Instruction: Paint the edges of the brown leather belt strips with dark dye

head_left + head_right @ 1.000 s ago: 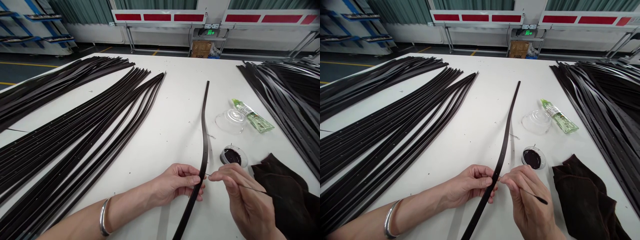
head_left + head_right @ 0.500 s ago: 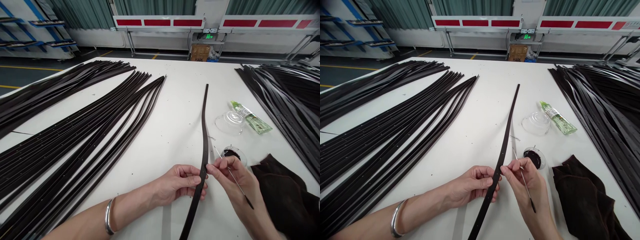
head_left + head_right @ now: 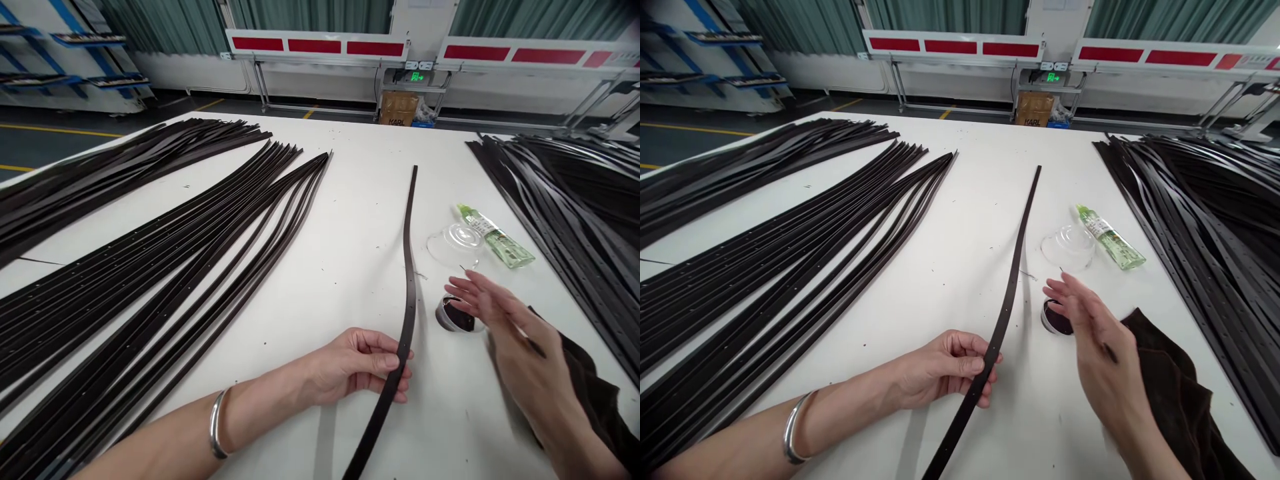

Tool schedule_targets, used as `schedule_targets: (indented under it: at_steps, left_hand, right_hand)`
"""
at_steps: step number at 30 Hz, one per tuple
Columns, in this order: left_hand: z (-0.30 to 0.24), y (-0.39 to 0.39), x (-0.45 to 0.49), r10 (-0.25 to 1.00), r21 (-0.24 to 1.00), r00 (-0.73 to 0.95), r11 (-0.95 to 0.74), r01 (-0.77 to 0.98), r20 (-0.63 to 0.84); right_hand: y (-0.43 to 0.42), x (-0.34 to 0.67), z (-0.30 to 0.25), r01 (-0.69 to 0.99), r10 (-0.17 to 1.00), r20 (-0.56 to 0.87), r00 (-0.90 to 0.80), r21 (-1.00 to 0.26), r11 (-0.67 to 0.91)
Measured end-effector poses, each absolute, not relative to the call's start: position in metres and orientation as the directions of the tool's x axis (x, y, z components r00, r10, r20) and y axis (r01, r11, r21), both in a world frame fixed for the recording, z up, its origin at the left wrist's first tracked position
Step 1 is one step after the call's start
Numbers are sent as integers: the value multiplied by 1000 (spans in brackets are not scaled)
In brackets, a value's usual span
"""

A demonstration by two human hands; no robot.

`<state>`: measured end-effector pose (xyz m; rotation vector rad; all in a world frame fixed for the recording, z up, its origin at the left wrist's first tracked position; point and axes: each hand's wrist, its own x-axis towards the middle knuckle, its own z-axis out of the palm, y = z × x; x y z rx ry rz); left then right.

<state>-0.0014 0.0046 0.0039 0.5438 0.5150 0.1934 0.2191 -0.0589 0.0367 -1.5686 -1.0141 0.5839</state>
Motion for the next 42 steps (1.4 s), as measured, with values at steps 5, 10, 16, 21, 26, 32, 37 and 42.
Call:
schedule_targets:
  at_steps: [5, 10, 16, 21, 26, 32, 37, 42]
  left_hand:
    - [5, 4, -1, 351, 537, 831, 840, -75, -431]
    - [5, 7, -1, 328, 526, 838, 849, -58, -437]
    - [4, 7, 0, 335, 512, 827, 857, -67, -451]
    - [4, 8, 0, 332, 511, 828, 857, -64, -452]
    - [4, 9, 0, 317, 515, 834, 856, -46, -452]
    - [4, 7, 1, 336, 501, 821, 862, -72, -461]
    - [3, 6, -1, 347, 507, 816, 859, -78, -462]
    - [2, 5, 0, 362, 532, 820, 842, -84, -444]
  right_hand:
    - [-65, 255, 37, 653, 837, 257, 483, -743, -148]
    - [-57, 261, 23, 856, 864, 424, 272, -517, -16]
    - [-53, 257, 14, 885, 872, 461, 165, -460, 75]
    - [-51, 255, 13, 895, 869, 477, 134, -434, 100]
    - [-49, 255, 10, 889, 868, 471, 156, -450, 84]
    - [-61, 249, 26, 803, 819, 462, 340, -596, 3]
    - [-68, 237, 36, 333, 754, 153, 638, -938, -92]
    - [-71, 218, 34, 128, 795, 97, 599, -991, 24]
